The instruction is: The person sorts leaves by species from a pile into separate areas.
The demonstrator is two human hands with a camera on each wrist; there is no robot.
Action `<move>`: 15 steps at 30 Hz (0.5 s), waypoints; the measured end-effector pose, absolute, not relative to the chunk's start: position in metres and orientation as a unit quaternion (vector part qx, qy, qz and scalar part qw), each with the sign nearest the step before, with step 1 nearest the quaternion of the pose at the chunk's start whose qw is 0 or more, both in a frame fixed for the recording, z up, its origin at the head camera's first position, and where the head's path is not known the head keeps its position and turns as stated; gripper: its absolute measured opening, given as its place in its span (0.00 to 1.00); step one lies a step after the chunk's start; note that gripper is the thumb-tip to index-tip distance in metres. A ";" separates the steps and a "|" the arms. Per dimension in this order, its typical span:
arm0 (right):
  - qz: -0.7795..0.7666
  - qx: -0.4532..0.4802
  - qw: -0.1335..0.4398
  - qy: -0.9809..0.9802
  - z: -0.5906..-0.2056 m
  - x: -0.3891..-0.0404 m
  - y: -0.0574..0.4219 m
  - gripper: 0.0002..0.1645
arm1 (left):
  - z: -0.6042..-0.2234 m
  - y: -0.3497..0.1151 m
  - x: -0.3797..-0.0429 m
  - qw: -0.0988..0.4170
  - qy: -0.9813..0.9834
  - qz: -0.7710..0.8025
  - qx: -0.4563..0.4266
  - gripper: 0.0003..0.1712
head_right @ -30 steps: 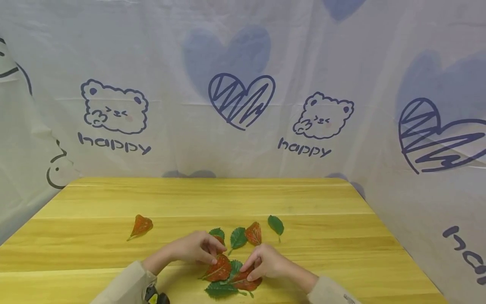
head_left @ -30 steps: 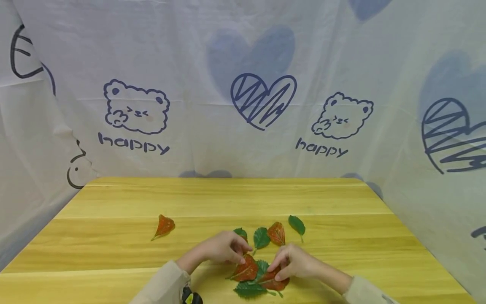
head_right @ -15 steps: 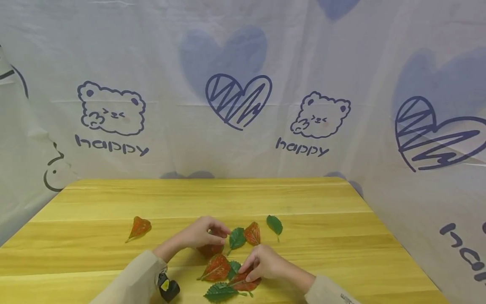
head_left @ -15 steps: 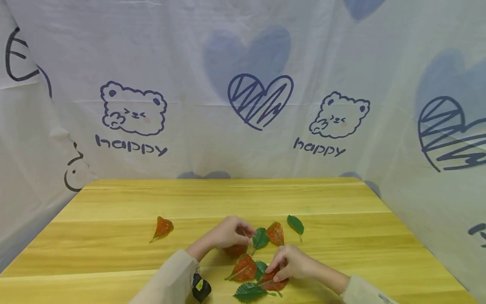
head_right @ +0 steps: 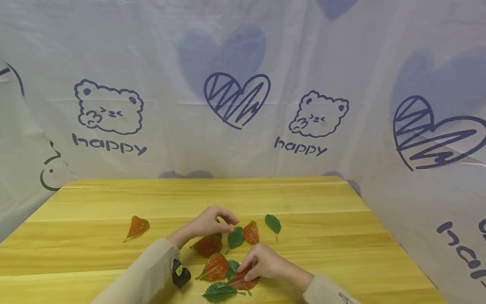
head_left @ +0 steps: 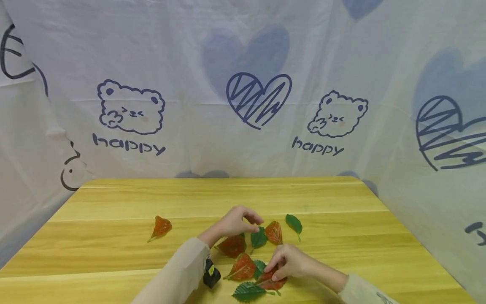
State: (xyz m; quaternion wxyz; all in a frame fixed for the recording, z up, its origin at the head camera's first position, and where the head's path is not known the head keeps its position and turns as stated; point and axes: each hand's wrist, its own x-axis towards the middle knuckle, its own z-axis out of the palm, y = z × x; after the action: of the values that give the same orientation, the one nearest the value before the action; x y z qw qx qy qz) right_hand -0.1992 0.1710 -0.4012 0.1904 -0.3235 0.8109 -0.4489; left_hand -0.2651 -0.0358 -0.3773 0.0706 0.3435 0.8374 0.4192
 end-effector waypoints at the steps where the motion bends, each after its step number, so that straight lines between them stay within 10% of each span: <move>1: -0.449 -0.325 0.190 0.810 -0.401 -0.199 0.171 0.10 | -0.378 -0.035 -0.266 0.074 0.838 0.420 0.342 0.11; 15: -0.441 -0.330 0.188 0.813 -0.401 -0.201 0.171 0.10 | -0.384 -0.014 -0.284 0.096 0.839 0.415 0.339 0.15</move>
State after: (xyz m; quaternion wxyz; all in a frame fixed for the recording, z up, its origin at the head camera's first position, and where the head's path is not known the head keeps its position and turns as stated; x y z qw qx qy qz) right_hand -0.2009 0.1713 -0.4015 0.1875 -0.3296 0.8132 -0.4414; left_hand -0.2835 -0.0141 -0.3835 0.0956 0.3394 0.8388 0.4148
